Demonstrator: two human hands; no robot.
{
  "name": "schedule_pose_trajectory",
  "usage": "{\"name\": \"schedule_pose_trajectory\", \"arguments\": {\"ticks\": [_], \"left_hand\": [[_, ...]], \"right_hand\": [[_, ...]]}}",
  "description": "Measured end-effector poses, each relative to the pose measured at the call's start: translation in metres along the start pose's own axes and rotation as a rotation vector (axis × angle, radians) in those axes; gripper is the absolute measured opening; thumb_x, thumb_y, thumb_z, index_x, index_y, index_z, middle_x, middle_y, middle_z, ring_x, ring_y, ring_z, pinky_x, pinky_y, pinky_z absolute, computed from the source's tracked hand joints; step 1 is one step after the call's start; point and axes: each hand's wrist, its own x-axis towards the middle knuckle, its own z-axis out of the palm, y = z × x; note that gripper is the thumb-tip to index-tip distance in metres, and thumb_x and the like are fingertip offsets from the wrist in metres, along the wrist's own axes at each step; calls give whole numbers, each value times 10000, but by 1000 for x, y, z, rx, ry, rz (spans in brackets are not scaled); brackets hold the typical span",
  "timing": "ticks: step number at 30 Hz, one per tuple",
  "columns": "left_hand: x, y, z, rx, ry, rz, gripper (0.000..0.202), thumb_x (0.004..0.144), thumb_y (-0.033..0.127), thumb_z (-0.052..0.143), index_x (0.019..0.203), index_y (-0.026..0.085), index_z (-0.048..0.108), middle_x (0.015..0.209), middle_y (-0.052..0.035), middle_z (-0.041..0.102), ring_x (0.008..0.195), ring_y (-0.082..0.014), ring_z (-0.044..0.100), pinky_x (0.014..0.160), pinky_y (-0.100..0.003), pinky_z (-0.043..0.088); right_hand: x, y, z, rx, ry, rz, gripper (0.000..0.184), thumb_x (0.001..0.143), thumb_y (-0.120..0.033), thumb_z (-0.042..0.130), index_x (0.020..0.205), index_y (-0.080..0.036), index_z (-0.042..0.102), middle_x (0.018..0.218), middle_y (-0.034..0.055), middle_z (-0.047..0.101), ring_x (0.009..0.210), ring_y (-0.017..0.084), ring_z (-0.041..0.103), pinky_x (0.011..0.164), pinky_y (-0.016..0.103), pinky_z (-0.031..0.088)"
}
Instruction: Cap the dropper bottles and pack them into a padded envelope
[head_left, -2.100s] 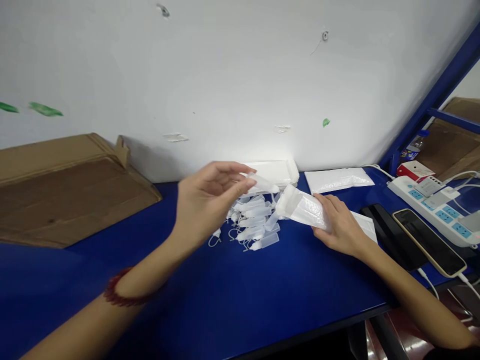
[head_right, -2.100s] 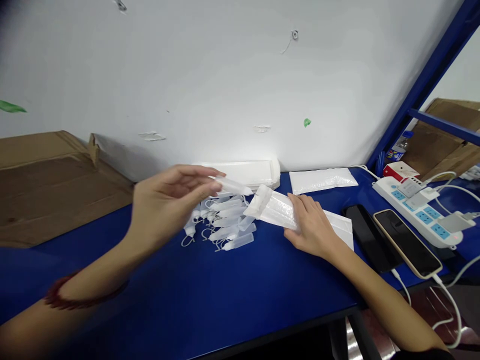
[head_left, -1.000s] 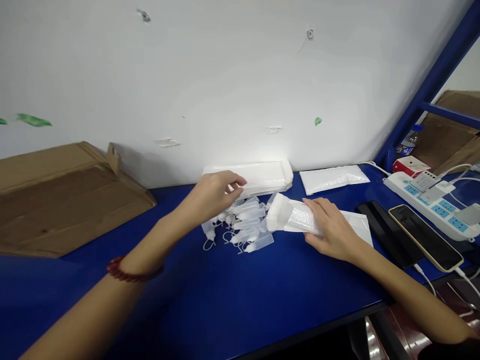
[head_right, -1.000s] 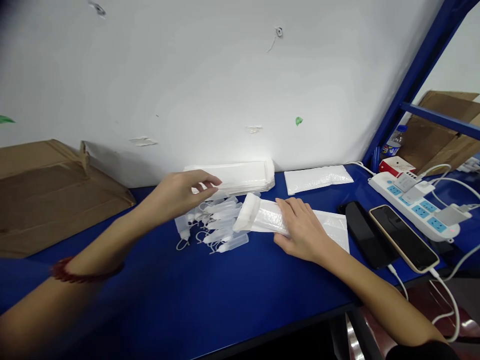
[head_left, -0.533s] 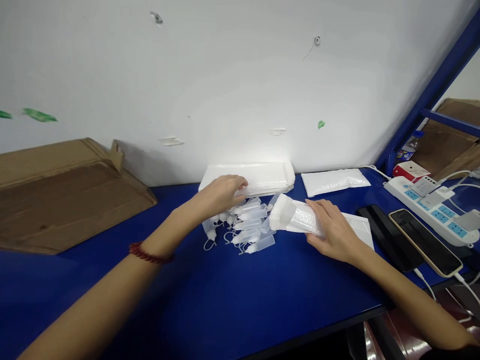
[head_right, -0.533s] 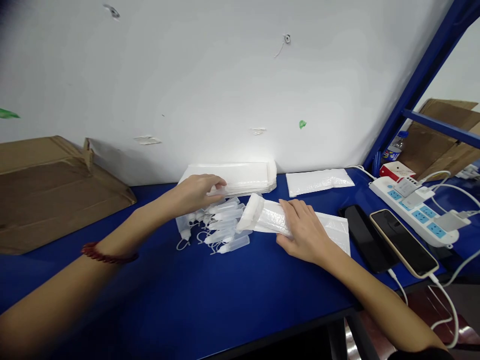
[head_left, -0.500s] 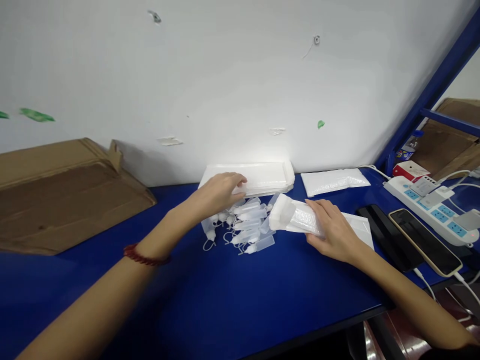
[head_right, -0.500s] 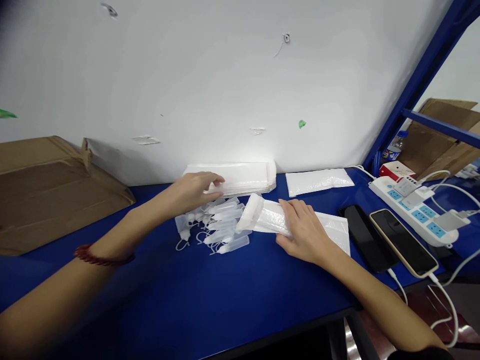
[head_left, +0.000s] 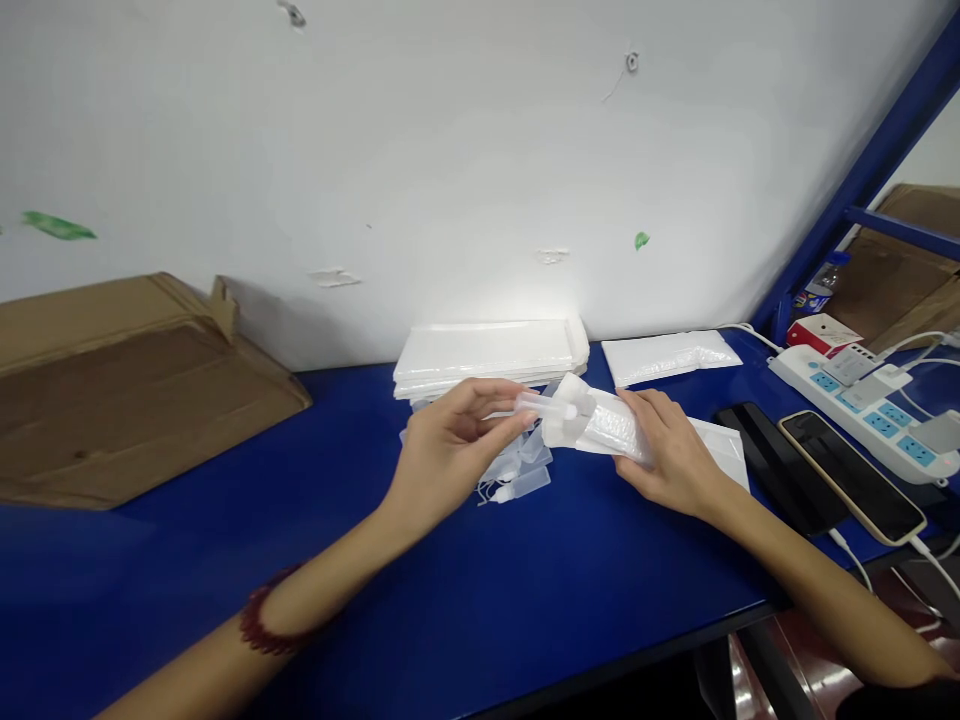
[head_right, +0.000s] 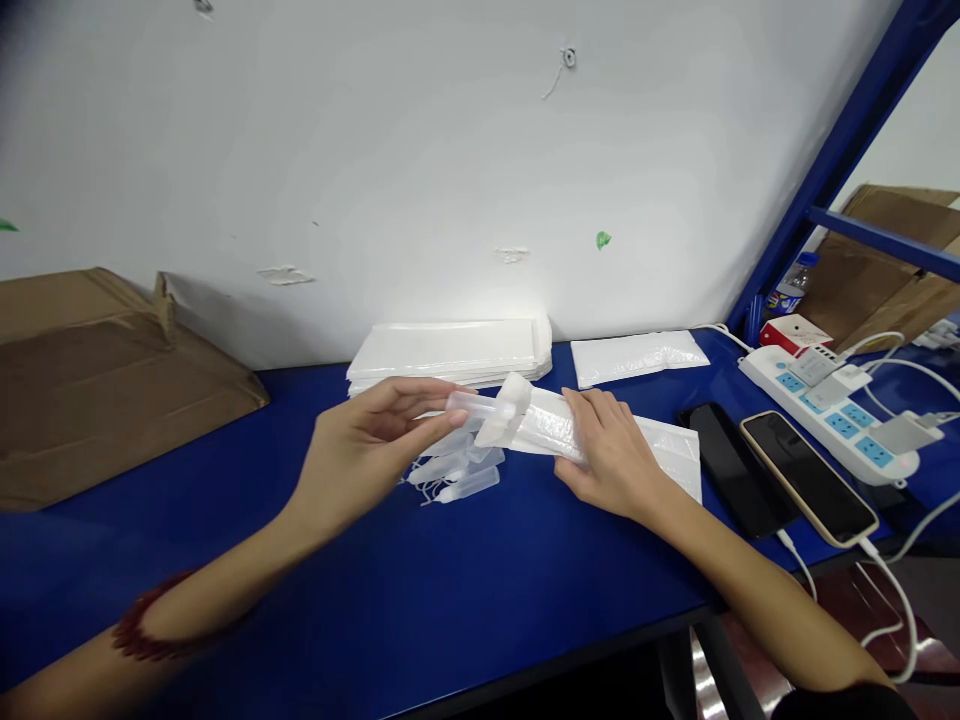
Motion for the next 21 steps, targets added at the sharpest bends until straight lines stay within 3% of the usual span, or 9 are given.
{"name": "schedule_pose_trajectory", "arguments": {"ticks": [6,11,16,21], "left_hand": [[2,3,11,-35,-124,-52,265,719,408,774,879,202,726,907,-56,764,814,-238,728,676,-335,643],[6,0,12,54,-158,27,197,744,351,739,887,217,756,983,-53,740,869,-224,709,735,-345,640],[9,-4,15,273,-191,146,126,803,323,660,759,232,736,908,-41,750,845,-220,696,771,-374,593],[7,-1,14,474,-149,186,123,815,313,617,797,250,720,848,-15,758,810,-224,667,740,-367,534]], "right_hand": [[1,-1,-1,-21,21,10,618,773,-236,517,1359,-111,369,1198,200,547,1069,347,529,861,519,476],[0,-2,-2,1,27,6,604,774,-232,514,1350,-112,378,1185,195,553,1064,345,534,854,518,481],[0,-4,-2,-2,9,-4,602,771,-223,522,1346,-109,391,1184,195,556,1059,341,531,856,516,475],[0,-5,-2,-5,0,-1,598,774,-219,521,1347,-99,398,1179,193,562,1048,329,529,860,506,474]]}}
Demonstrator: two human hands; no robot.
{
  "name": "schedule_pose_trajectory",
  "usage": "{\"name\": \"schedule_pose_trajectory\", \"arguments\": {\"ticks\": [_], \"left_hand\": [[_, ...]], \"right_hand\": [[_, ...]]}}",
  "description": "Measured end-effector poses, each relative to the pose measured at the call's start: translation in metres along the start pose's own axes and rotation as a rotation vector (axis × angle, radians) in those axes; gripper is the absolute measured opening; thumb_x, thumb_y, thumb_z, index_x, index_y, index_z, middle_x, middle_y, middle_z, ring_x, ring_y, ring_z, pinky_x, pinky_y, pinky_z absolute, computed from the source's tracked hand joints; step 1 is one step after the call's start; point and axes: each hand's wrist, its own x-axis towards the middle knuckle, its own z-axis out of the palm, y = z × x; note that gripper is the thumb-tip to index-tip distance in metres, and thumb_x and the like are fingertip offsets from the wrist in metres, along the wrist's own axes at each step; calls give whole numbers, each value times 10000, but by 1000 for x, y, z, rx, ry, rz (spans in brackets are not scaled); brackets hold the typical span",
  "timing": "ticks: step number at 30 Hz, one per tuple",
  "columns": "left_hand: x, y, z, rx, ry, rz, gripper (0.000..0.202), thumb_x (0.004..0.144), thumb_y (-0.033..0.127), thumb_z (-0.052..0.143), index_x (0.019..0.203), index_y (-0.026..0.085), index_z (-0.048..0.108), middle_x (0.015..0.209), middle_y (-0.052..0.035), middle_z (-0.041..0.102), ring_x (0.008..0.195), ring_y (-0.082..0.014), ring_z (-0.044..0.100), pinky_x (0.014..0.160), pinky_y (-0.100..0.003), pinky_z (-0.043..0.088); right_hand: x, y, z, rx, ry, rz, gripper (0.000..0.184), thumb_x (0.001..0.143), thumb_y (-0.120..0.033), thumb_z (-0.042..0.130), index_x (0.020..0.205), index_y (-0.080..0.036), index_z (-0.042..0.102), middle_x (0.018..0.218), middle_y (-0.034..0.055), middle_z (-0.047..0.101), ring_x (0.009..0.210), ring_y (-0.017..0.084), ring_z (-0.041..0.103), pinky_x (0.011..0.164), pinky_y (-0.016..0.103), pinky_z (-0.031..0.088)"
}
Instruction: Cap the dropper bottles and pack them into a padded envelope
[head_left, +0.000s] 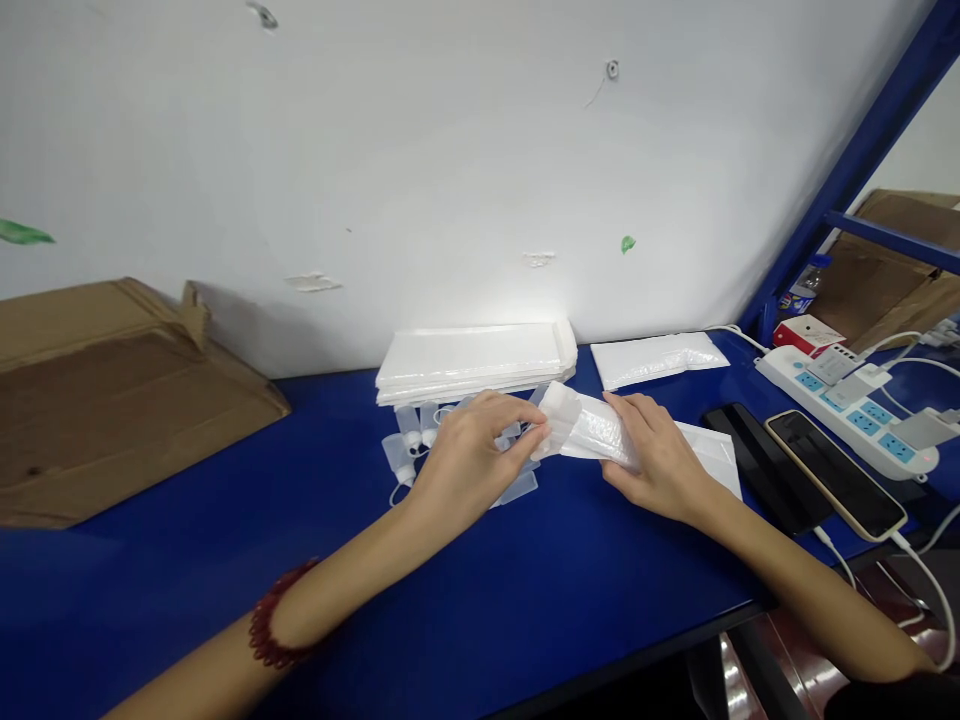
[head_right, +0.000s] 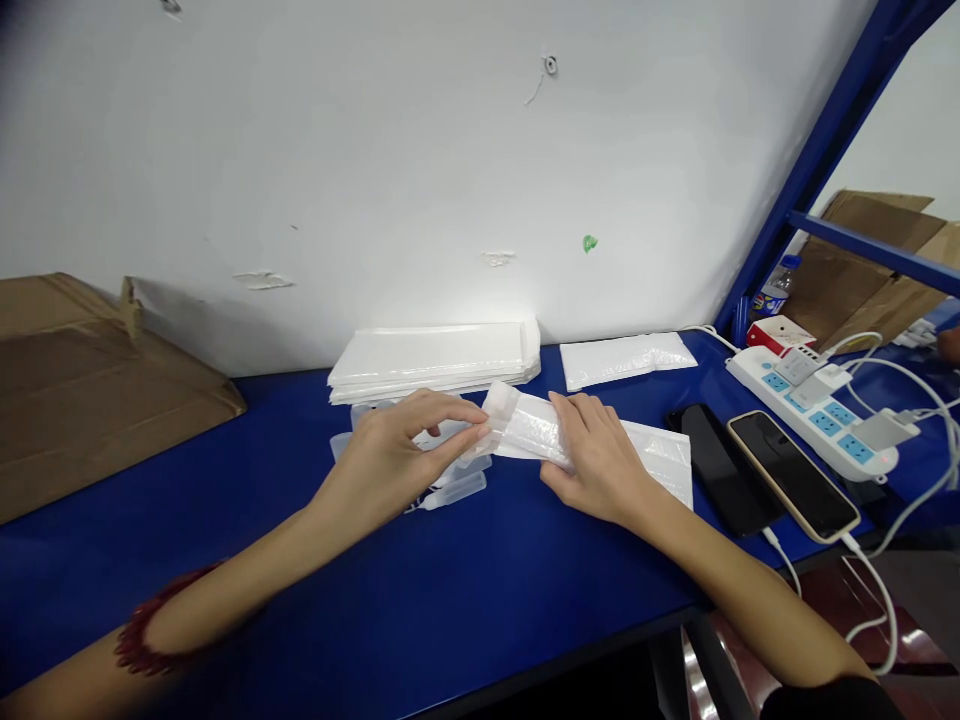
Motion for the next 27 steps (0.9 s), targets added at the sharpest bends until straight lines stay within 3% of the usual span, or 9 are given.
{"name": "schedule_pose_trajectory", "arguments": {"ticks": [3,6,10,13,15,19,21,25,27], "left_hand": [[-1,5,-5,36,-30,-70,142,811,319,613,794,237,727,800,-10,749,743,-207,647,698,-338,508],[-1,12,-8,-21,-146,-129,261,870,398,551,810,226,737,855,-18,748,775,-199,639,642,-294,489],[-3,23,-9,-133,-291,-115,501,960,485,346,737,203,696,873,-36,701,874,-204,628,726,-302,508],[-5,26,-9,-217,-329,-146,524,961,501,298,803,202,699,928,-49,662,873,-206,627,733,-320,525],[-5,26,-10,-229,-281,-180,500,947,511,322,866,212,715,930,-49,657,846,-206,624,700,-317,524],[-1,17,-12,-127,20,-306,392,808,514,564,1029,210,676,962,-55,658,765,-197,596,563,-270,477],[2,11,-11,-146,44,-357,474,750,506,619,1107,193,625,987,-67,664,741,-191,605,539,-260,467],[2,5,-8,-322,-373,-466,406,799,543,527,763,154,640,596,-23,639,497,-143,557,472,-236,416],[-4,4,-6,-353,-495,-527,446,813,548,494,618,161,595,470,-5,587,376,-109,476,413,-218,362]], "right_hand": [[0,0,0,-8,6,1,593,776,-220,525,1340,-81,405,1171,200,563,1038,333,531,850,509,477],[0,0,1,-15,30,-17,595,780,-221,520,1338,-51,401,1162,215,563,1031,338,528,836,513,482],[-1,1,3,-32,55,-53,625,790,-216,497,1375,-49,353,1144,210,565,1002,330,530,806,503,492],[-1,0,5,-37,55,-73,654,798,-219,495,1403,-49,314,1123,199,568,974,322,536,786,492,497],[-1,0,4,-37,53,-75,670,805,-222,495,1422,-64,290,1122,191,568,974,320,535,783,490,497],[-1,1,3,-30,52,-76,679,805,-231,501,1422,-41,289,1139,207,561,988,323,531,790,488,496],[-2,1,2,-30,50,-82,681,807,-237,498,1423,-35,288,1154,215,559,991,324,532,793,493,493],[-3,1,-2,-24,13,-138,699,802,-249,502,1429,-32,279,1238,231,541,1070,329,522,860,515,474],[-4,-2,-5,-54,-46,-214,704,801,-263,519,1419,-10,298,1332,257,489,1182,350,473,932,533,441]]}}
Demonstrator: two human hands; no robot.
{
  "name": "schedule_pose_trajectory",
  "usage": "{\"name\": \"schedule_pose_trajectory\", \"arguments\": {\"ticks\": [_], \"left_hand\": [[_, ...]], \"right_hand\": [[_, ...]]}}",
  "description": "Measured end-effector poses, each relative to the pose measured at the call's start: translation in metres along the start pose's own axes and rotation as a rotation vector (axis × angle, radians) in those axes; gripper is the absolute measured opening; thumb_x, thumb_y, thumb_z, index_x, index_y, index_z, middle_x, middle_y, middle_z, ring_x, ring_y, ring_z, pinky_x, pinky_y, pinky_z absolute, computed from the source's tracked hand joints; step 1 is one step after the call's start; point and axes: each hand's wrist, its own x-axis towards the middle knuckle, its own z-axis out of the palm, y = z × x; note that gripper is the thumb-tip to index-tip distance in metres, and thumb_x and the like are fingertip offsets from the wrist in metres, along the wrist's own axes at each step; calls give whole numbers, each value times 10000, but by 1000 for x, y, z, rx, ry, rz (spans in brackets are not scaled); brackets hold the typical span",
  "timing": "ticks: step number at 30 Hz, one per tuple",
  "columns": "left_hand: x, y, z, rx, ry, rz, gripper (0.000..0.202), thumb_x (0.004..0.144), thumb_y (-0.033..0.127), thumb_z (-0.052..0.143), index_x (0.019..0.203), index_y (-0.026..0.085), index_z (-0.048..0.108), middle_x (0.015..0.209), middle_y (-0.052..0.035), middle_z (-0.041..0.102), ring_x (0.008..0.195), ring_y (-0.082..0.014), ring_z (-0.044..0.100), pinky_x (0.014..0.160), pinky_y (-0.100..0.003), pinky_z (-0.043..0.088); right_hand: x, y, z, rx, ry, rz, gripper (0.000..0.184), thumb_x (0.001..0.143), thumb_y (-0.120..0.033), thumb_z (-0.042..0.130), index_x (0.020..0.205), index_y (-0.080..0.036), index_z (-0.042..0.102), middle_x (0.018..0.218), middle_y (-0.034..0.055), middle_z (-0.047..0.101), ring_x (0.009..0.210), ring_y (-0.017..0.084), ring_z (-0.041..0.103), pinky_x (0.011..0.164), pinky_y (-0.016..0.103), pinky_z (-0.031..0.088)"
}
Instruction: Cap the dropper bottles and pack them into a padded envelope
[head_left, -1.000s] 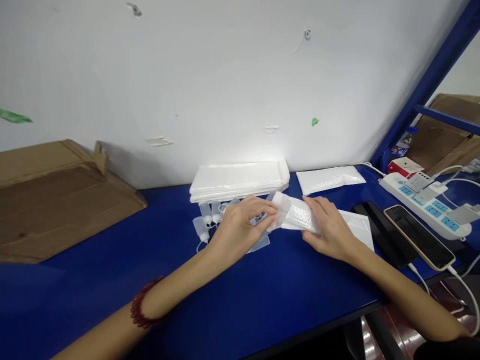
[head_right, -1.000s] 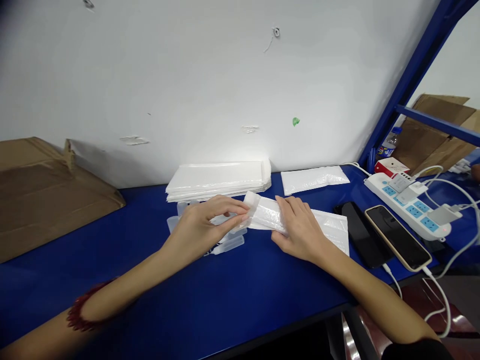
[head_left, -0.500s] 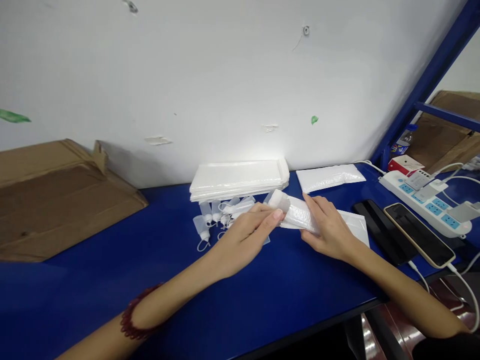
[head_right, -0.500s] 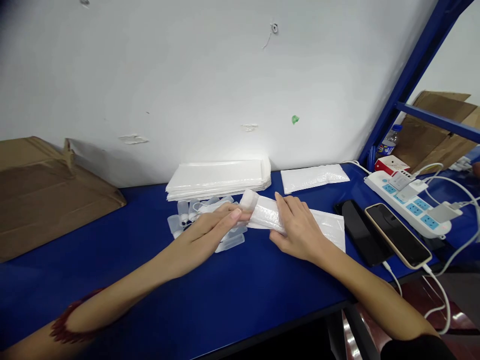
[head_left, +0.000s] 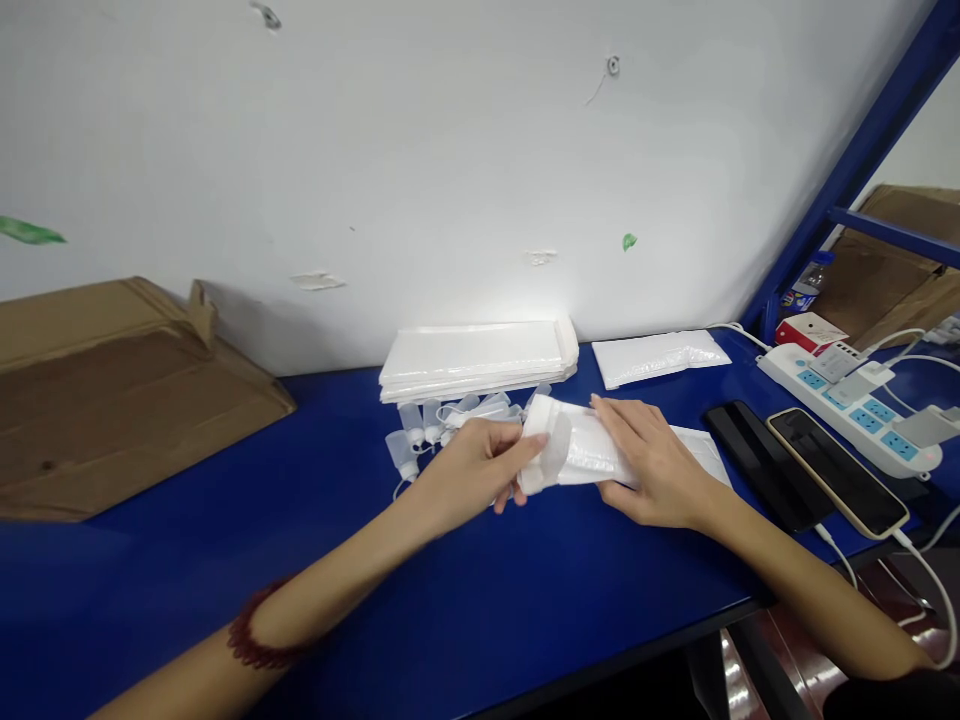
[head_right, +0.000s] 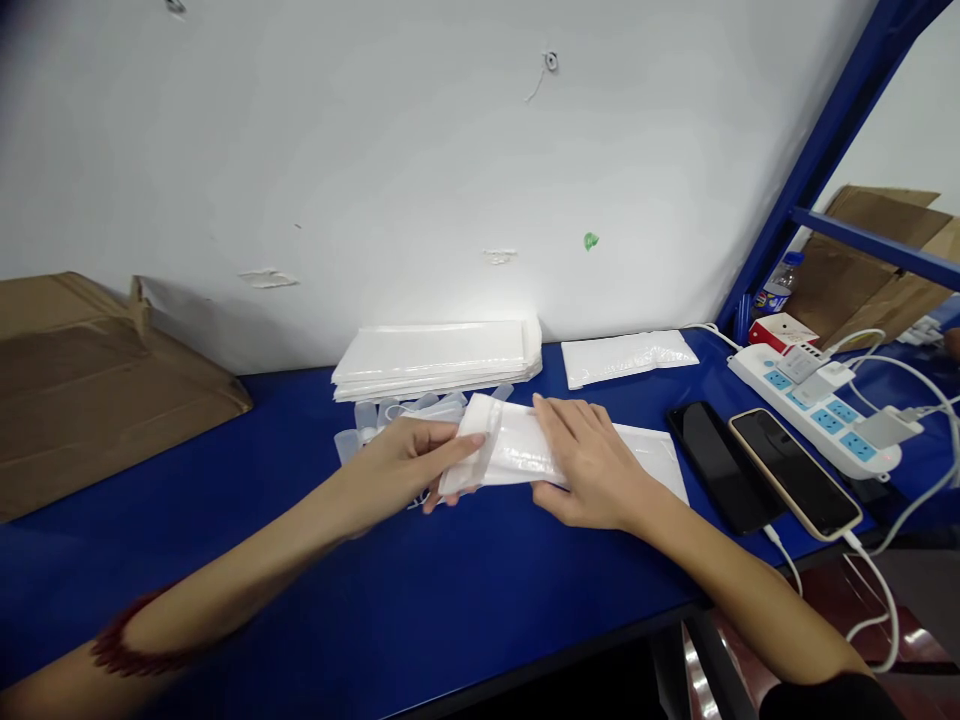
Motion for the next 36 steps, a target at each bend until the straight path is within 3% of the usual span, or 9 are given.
{"name": "schedule_pose_trajectory", "arguments": {"ticks": [5,9,12,15,19,23,28,32,36], "left_hand": [[-17,-16,19,1,-16,-73,488,821,524,465,487,174,530,380,2,549,311,-95,467,386,-201,337],[-30,-30,33,-27,-41,-134,497,805,540,468,461,181,468,389,-12,575,316,-105,523,398,-192,366],[-34,-38,37,-60,-82,-188,519,787,584,472,465,177,460,398,-16,579,306,-106,529,365,-182,355],[-34,-41,38,-103,-152,-259,533,754,637,490,501,168,487,456,-29,613,313,-115,539,308,-175,322],[-34,-37,38,-118,-184,-289,538,727,678,508,549,170,492,465,-31,606,337,-136,553,261,-168,269],[-37,-35,38,-129,-120,-145,509,796,641,477,585,177,487,462,3,558,366,-120,537,328,-187,382],[-45,-39,38,33,-46,119,389,954,414,353,797,161,604,629,-22,637,536,-139,611,516,-237,521],[-51,-49,42,286,125,467,245,960,224,382,1026,181,614,895,-63,685,764,-165,672,688,-274,580],[-56,-58,48,526,209,738,280,917,93,407,1130,126,585,1181,-175,598,1075,-223,633,881,-315,582]], "right_hand": [[-4,-19,1,-292,-183,-186,664,821,-272,565,1375,45,384,1476,307,335,1326,418,344,959,574,411],[-10,-37,15,-450,-46,-348,470,870,-135,461,1315,14,493,1395,231,492,1246,348,467,936,491,443],[-14,-44,23,-418,88,-450,353,907,-98,386,1159,-22,620,1057,153,687,961,259,624,842,408,478],[-15,-48,26,-391,168,-532,303,896,-92,401,1011,-21,672,864,127,702,777,233,658,786,393,488],[-18,-50,29,-444,174,-608,263,855,-75,448,941,5,684,868,159,710,782,253,683,797,397,508],[-21,-52,32,-437,148,-613,265,855,-71,455,965,26,675,912,189,715,822,256,695,797,390,539],[-24,-53,36,-420,177,-563,296,856,-63,452,1037,63,650,1025,256,708,941,287,702,793,367,578],[-21,-54,36,-331,248,-506,237,874,-62,424,932,-9,648,914,210,731,905,280,717,763,357,599],[-16,-56,31,-254,299,-394,215,898,-77,426,963,-60,631,882,167,733,818,229,727,741,311,603]]}}
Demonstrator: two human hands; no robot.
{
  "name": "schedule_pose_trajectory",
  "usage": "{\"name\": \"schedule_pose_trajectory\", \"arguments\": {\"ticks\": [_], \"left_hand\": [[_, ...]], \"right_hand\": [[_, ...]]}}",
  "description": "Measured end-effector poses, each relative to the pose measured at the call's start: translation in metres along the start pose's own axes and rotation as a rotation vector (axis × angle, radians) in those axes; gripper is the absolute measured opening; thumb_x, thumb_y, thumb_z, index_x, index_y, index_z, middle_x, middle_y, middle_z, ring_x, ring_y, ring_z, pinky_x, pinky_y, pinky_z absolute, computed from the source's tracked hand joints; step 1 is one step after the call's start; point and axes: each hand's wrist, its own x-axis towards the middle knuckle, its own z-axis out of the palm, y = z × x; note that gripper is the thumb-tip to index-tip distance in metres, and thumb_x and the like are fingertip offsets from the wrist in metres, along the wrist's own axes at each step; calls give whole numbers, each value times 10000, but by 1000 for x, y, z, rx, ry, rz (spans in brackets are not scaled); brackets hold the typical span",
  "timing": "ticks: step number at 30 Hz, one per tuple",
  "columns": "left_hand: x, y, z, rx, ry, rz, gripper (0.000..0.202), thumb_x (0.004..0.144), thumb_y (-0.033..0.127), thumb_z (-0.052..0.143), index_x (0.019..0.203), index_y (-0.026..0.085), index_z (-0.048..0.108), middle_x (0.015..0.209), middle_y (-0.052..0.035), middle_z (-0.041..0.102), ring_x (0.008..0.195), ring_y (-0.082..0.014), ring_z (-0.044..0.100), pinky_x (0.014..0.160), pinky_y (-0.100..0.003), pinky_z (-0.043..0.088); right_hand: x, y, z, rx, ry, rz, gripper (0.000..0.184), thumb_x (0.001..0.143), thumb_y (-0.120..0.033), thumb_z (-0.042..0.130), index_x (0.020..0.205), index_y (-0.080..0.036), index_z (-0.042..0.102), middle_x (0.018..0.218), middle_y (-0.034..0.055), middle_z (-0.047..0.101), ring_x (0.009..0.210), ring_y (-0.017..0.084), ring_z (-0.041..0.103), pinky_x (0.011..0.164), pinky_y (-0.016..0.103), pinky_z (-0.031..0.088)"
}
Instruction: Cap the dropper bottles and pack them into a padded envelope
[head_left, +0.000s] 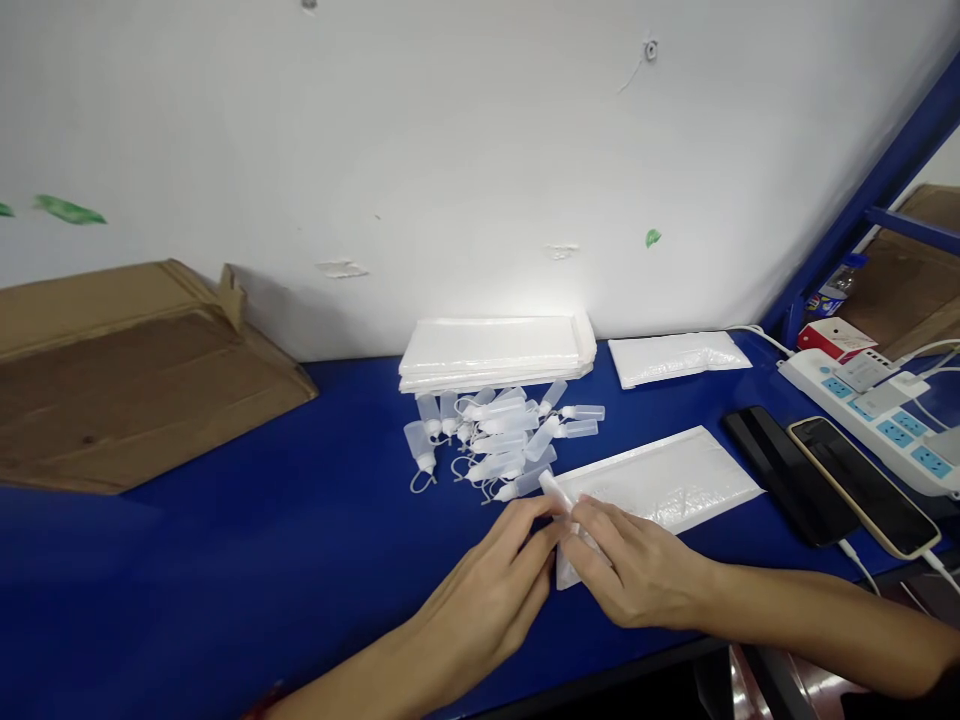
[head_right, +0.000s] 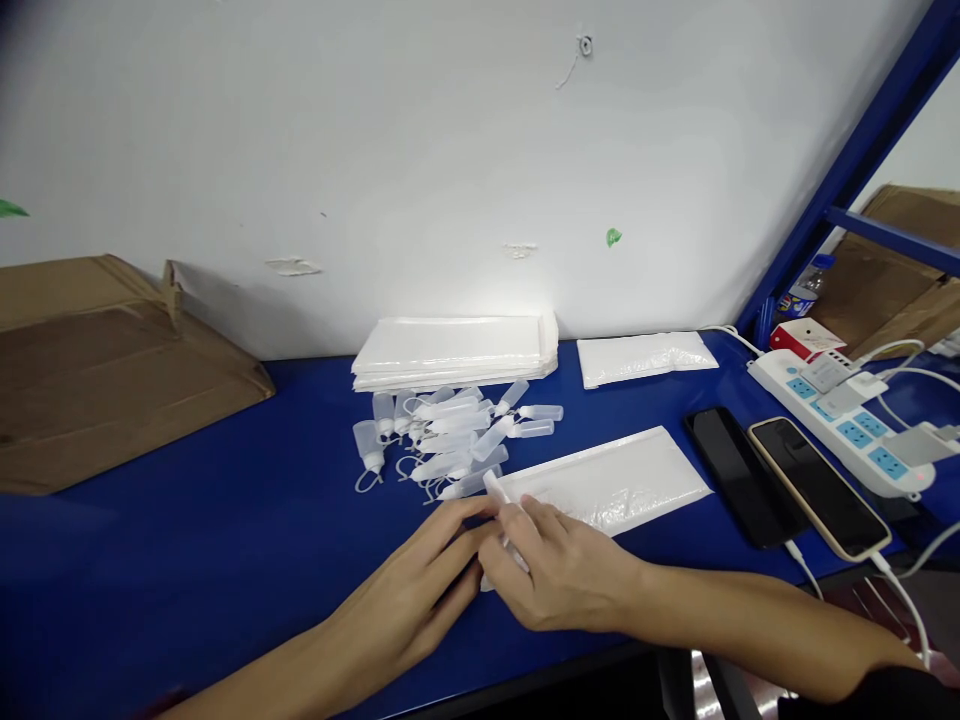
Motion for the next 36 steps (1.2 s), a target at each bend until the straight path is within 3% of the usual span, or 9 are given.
{"name": "schedule_pose_trajectory", "arguments": {"ticks": [4,10,16,21,25,26,30,33,36], "left_hand": [[-3,0,4,202,-13,147,281,902,60,419,1126,71,589,1189,-205,616,1167,-264,599,952,-341,568],[0,-11,8,509,164,383,334,890,16,454,1206,-12,557,1154,-222,679,1155,-302,625,959,-368,567],[30,-14,4,648,196,460,305,908,14,372,1094,19,613,964,-177,737,925,-259,716,785,-341,615],[58,-18,-7,550,126,443,313,907,22,330,896,109,631,822,-113,701,761,-201,685,656,-304,592],[87,-25,-19,240,0,111,237,896,162,402,843,143,631,798,-99,672,725,-213,642,626,-312,527],[98,-26,-22,140,-5,-74,195,875,197,452,843,149,639,809,-92,674,735,-218,637,644,-317,510],[153,-34,-22,78,62,-305,335,914,331,477,685,125,609,652,-76,608,672,-230,603,643,-335,465],[198,-42,-10,-41,13,-439,345,928,365,524,738,100,636,701,-62,631,731,-222,632,675,-323,503],[234,-51,7,-155,-75,-568,293,933,339,580,1140,132,593,1110,-82,631,941,-207,640,804,-394,554]], "right_hand": [[-1,1,-1,-26,-8,-52,246,875,-73,430,971,-21,651,887,174,732,822,248,727,717,326,613],[-2,4,-6,-4,139,-164,251,817,-41,424,848,3,670,741,171,719,767,265,729,686,337,616],[6,16,-10,27,231,-109,304,847,-48,374,837,-22,676,755,157,716,779,241,723,692,324,604],[5,33,-10,22,242,-11,262,871,-45,409,949,-34,659,837,152,720,880,233,704,744,334,595],[0,44,-11,-41,278,170,281,888,-122,544,1168,-113,573,1109,159,685,1187,271,588,921,420,536],[-1,47,-10,-68,300,224,348,876,-151,592,1219,-132,538,1199,172,643,1257,293,531,956,452,510],[-5,66,-4,-198,312,381,509,881,-217,594,1354,-183,408,1392,203,472,1351,365,398,991,546,448],[-9,87,4,-241,96,549,482,925,-205,485,1394,-162,384,1436,211,422,1394,398,304,1037,612,353],[-16,107,12,-248,-131,719,474,939,-186,432,1404,-100,395,1494,249,334,1393,411,281,1024,615,350]]}}
